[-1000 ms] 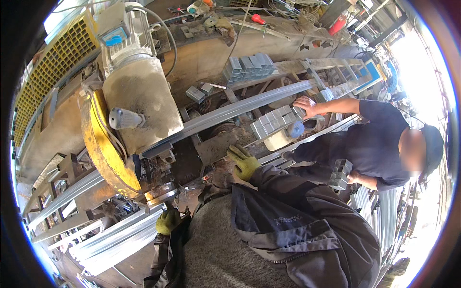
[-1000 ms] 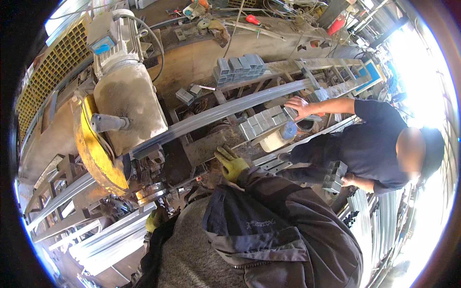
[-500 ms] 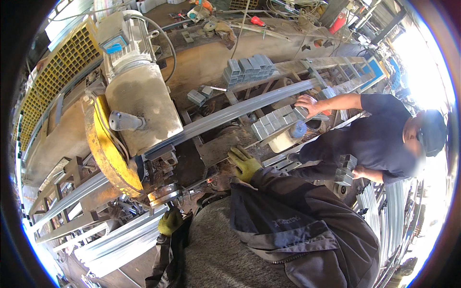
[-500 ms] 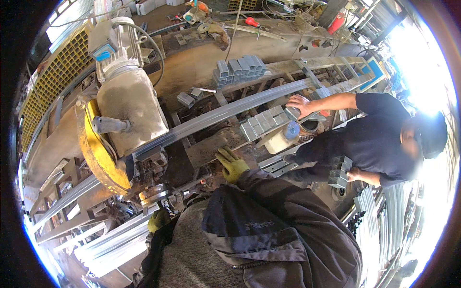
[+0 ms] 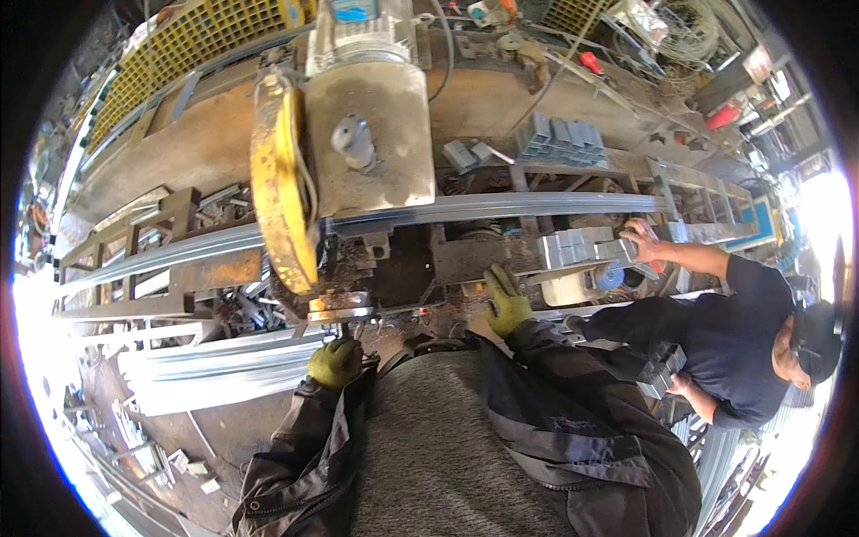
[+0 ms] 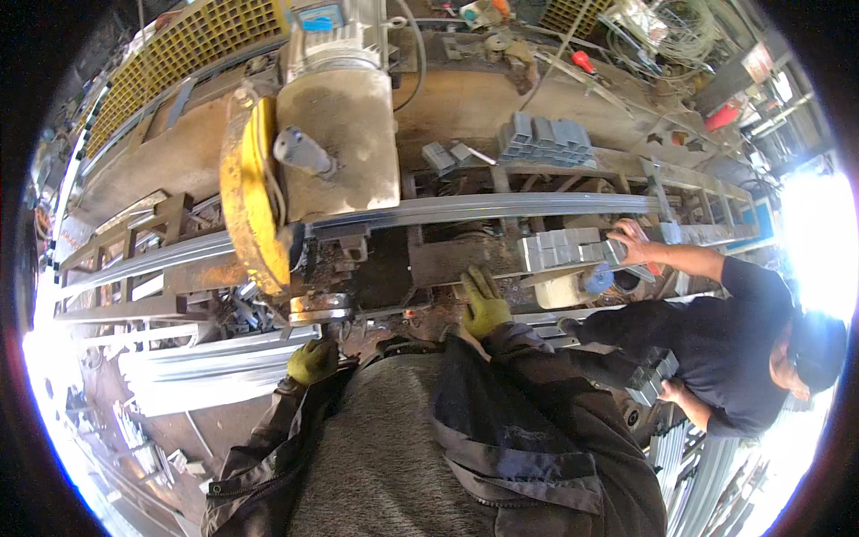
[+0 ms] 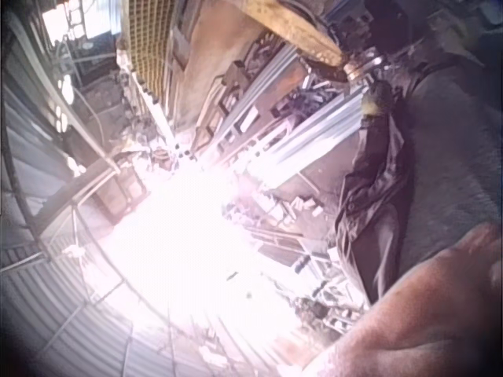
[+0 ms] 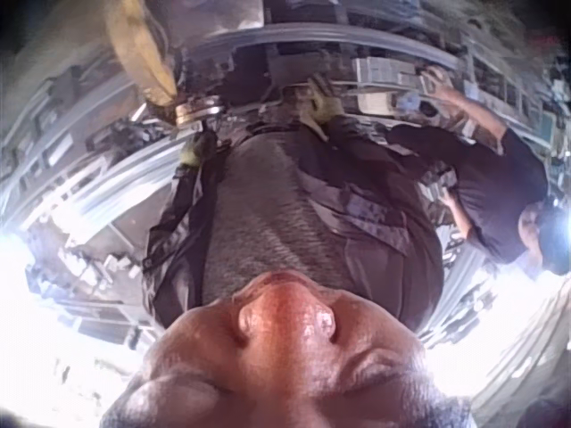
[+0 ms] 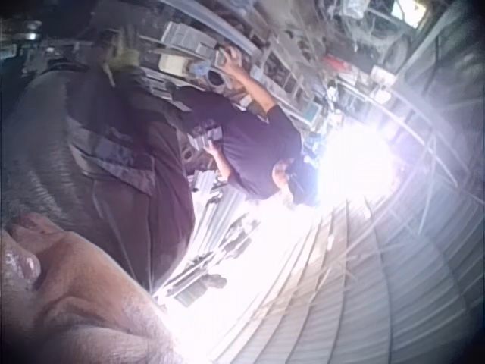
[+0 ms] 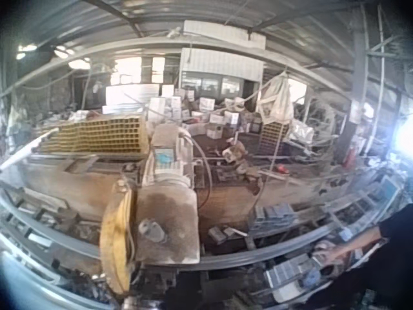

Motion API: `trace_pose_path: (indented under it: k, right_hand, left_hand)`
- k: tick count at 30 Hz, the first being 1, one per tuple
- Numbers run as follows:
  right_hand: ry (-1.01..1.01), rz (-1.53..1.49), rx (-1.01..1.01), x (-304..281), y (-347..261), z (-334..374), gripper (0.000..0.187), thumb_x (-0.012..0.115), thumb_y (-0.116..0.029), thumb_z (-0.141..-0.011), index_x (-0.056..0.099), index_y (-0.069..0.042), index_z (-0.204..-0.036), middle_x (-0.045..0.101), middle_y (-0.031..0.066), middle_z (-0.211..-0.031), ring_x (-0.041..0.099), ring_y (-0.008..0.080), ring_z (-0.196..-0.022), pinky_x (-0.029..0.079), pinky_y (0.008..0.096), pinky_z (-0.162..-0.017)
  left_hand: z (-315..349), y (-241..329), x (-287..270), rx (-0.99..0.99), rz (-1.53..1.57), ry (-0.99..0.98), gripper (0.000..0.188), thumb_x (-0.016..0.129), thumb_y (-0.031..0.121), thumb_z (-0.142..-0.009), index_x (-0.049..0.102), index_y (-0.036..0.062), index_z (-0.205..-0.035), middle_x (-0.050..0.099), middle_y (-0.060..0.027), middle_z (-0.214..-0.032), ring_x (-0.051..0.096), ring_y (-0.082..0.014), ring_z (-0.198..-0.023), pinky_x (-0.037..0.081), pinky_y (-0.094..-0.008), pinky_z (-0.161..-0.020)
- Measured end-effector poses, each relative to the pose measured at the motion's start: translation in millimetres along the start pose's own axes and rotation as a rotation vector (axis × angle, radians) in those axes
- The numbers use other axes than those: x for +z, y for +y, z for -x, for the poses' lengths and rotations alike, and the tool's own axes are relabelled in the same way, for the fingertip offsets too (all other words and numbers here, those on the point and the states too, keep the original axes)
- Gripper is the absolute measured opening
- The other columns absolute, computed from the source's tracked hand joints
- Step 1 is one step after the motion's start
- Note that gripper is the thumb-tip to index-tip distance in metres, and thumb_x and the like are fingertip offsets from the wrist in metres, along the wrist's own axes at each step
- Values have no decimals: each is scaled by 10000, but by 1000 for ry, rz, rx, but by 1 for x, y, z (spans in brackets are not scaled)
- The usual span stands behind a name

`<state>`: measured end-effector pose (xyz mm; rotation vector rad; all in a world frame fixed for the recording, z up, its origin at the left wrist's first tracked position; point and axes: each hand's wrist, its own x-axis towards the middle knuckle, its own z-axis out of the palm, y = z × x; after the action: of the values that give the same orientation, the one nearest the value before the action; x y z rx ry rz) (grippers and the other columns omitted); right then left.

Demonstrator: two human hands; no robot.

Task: The person uses a chop saw to cut metal profiles into shorter pieces. They repeatedly position a profile under the saw, lower the blade to cut, then remove and stack the cut pieces. Another worker briefly assists by moving cut pieces aside.

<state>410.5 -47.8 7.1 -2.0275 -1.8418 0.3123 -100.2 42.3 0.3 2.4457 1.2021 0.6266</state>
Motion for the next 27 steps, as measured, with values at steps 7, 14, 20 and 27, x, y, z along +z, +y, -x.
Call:
trace_pose_path:
  k: [7,14,20,27]
  right_hand:
    - [23,10,-17,-9,-4,4,797,765,-129,-978,607,-67,-1757,514,216,-1870,456,501,-1740,481,580,-1381]
    - [95,10,-51,-8,-6,3,780,768,-137,-991,612,-75,-1753,512,209,-1873,482,494,-1724,490,574,-1382]
    - [95,10,-61,-5,-3,2,774,761,-151,-1007,605,-96,-1764,503,204,-1881,464,506,-1733,481,577,-1390]
    - [45,13,-58,-6,0,3,789,754,-166,-1014,583,-105,-1782,481,202,-1896,425,502,-1759,470,583,-1399]
  left_hand:
    - [0,-21,25,143,99,90,156,904,195,-979,875,190,-1132,847,-92,-1032,831,-387,-839,666,-526,-705]
    - [6,-13,24,55,3,102,168,902,206,-990,882,200,-1156,846,-95,-1051,831,-378,-824,663,-516,-696]
    - [6,-12,24,31,-30,96,183,904,208,-988,883,207,-1170,852,-96,-1071,837,-387,-825,668,-518,-699]
    - [8,-19,24,61,-17,75,244,898,208,-996,872,201,-1239,852,-115,-1121,845,-391,-864,674,-534,-720]
